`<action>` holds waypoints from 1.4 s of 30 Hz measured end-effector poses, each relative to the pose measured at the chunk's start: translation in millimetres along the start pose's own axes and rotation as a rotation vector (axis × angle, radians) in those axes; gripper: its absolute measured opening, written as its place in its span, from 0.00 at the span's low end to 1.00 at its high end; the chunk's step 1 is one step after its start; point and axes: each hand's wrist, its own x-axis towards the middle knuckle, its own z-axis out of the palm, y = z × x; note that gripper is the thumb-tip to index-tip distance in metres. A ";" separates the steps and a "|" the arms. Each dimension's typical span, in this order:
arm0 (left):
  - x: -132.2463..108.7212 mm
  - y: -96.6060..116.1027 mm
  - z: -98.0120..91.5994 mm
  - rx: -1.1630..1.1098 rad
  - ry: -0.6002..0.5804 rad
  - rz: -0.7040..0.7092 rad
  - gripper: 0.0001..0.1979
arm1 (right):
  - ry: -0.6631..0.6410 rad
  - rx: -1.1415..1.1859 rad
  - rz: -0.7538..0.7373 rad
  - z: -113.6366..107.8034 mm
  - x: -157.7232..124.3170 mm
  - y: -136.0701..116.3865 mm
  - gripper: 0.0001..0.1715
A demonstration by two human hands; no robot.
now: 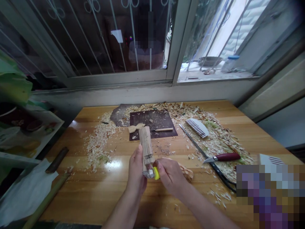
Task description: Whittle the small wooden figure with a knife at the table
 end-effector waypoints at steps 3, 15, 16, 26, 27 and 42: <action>-2.7 -3.4 -0.7 0.014 -0.028 -0.009 0.22 | 0.044 0.005 0.019 3.2 -0.3 2.7 0.23; 0.3 -3.2 -2.6 0.020 -0.065 -0.097 0.22 | -0.192 0.701 0.419 11.4 5.4 1.4 0.27; 0.7 -3.9 -2.8 0.008 -0.067 -0.098 0.22 | -0.149 0.687 0.393 11.6 5.5 2.1 0.26; 9.5 -0.1 -6.4 -0.218 -0.247 -0.204 0.22 | -0.132 0.676 0.351 1.2 -1.5 10.1 0.27; 10.0 -0.5 -6.3 -0.191 -0.234 -0.182 0.22 | -0.117 0.639 0.348 0.6 -1.7 10.2 0.27; 10.5 -1.2 -5.7 0.131 -0.043 -0.003 0.23 | -0.171 0.079 0.137 -9.4 -2.0 -0.5 0.25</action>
